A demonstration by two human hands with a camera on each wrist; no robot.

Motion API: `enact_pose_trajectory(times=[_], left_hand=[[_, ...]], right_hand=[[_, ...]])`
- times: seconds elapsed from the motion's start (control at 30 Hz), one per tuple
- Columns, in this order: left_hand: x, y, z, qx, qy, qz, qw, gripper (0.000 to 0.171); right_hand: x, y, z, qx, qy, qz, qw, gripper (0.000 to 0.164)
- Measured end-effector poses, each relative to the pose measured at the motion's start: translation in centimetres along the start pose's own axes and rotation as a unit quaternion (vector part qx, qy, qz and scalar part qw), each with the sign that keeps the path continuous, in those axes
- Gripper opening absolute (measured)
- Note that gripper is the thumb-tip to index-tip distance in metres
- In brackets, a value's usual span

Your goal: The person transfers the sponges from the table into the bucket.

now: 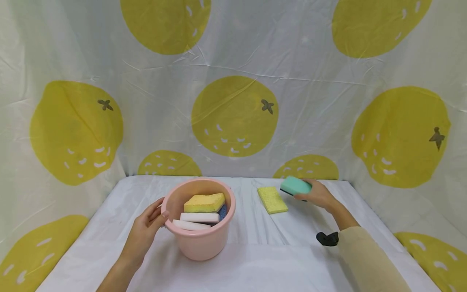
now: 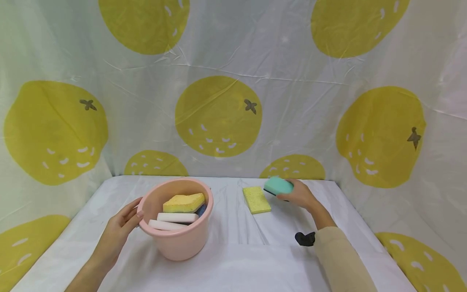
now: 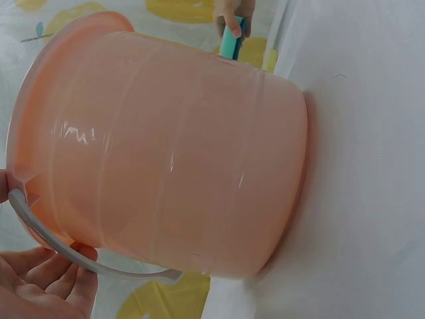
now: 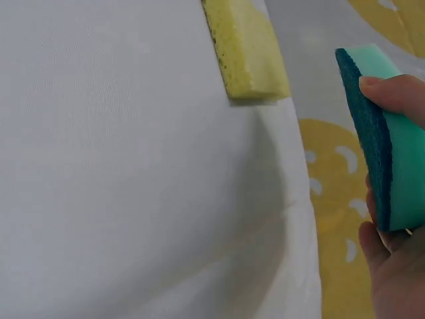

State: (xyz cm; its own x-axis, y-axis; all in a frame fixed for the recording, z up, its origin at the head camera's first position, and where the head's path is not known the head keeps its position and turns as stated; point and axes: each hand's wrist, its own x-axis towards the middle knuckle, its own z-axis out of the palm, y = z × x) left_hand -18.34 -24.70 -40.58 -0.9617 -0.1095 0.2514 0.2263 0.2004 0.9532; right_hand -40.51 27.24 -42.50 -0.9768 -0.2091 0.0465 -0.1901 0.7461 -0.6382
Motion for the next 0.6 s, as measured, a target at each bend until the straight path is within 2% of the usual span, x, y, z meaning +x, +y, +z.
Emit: enact_pose_trajectory(times=[0.3,0.6], left_hand=[[-0.2,-0.1,-0.1,-0.006,0.003,-0.005,1.0000,0.059],[0.0,0.1,0.0,0.000,-0.003,0.000,1.0000,0.058]], right_hand=[[0.9,-3.2,0.7,0.019,-0.020,-0.049,0.998,0.097],[1.1,-7.1,0.8,0.010,-0.032,-0.092,0.995,0.091]])
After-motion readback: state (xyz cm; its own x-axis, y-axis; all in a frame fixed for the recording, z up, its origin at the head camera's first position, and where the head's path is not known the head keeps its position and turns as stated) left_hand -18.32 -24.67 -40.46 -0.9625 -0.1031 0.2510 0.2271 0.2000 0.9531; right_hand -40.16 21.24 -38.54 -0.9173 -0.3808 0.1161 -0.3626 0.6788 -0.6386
